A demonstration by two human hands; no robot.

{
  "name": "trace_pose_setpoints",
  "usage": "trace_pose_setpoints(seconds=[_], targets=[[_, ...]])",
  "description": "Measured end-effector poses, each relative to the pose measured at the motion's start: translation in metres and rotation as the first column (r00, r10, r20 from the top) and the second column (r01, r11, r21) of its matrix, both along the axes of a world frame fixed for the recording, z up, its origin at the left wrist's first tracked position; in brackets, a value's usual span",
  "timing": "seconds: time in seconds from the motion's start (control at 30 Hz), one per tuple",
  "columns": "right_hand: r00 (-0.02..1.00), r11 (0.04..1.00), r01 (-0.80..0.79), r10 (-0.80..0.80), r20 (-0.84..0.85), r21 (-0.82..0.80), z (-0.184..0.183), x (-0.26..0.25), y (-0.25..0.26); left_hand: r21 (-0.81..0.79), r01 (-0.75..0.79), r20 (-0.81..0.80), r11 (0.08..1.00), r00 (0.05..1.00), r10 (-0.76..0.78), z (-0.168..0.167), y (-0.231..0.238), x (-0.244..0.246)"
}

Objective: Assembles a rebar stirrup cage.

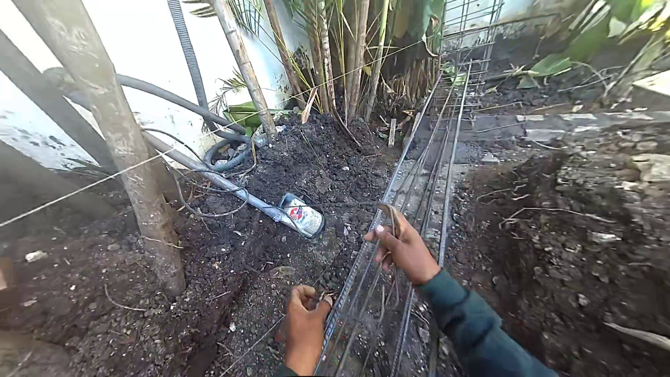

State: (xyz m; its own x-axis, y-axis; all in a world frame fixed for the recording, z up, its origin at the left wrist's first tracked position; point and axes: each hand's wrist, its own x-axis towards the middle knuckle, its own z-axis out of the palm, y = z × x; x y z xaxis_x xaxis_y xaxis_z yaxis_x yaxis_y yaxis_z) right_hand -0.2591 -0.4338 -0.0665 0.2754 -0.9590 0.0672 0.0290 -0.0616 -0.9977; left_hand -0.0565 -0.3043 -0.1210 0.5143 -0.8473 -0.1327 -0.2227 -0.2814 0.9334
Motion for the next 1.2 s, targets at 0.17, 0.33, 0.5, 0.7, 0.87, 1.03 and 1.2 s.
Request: trace_pose_setpoints(seconds=[0.17, 0.33, 0.5, 0.7, 0.87, 1.03, 1.2], targets=[[0.996, 0.999, -0.021, 0.023, 0.088, -0.028, 0.0, 0.031, -0.041, -0.225, -0.304, -0.098, 0.926, 0.952, 0.288, 0.024, -0.036, -0.008], [0.99, 0.993, 0.093, -0.1, 0.096, 0.075, -0.029, 0.06, -0.073, -0.34, -0.351, 0.029, 0.872, 0.923, 0.383, 0.023, -0.039, -0.002], [0.992, 0.984, 0.111, -0.118, 0.045, 0.136, -0.033, 0.069, -0.083, -0.254, -0.323, 0.007, 0.912, 0.942, 0.336, 0.024, -0.028, 0.003], [0.965, 0.964, 0.256, -0.25, 0.08, -0.069, -0.001, 0.021, -0.053, -0.027, -0.222, -0.205, 0.975, 0.956, 0.212, 0.014, -0.032, -0.032], [0.937, 0.926, 0.35, -0.346, 0.058, -0.141, -0.008, -0.031, -0.009, 0.124, 0.06, -0.079, 0.991, 0.996, -0.05, 0.009, -0.023, -0.042], [0.856, 0.853, 0.501, -0.462, 0.233, -0.149, -0.021, -0.042, 0.031, -0.067, -0.094, -0.115, 0.993, 0.99, 0.086, 0.012, -0.018, -0.046], [0.784, 0.795, 0.583, -0.496, 0.373, -0.168, -0.009, -0.038, 0.07, -0.332, -0.359, -0.495, 0.872, 0.853, 0.163, 0.053, 0.015, -0.049]])
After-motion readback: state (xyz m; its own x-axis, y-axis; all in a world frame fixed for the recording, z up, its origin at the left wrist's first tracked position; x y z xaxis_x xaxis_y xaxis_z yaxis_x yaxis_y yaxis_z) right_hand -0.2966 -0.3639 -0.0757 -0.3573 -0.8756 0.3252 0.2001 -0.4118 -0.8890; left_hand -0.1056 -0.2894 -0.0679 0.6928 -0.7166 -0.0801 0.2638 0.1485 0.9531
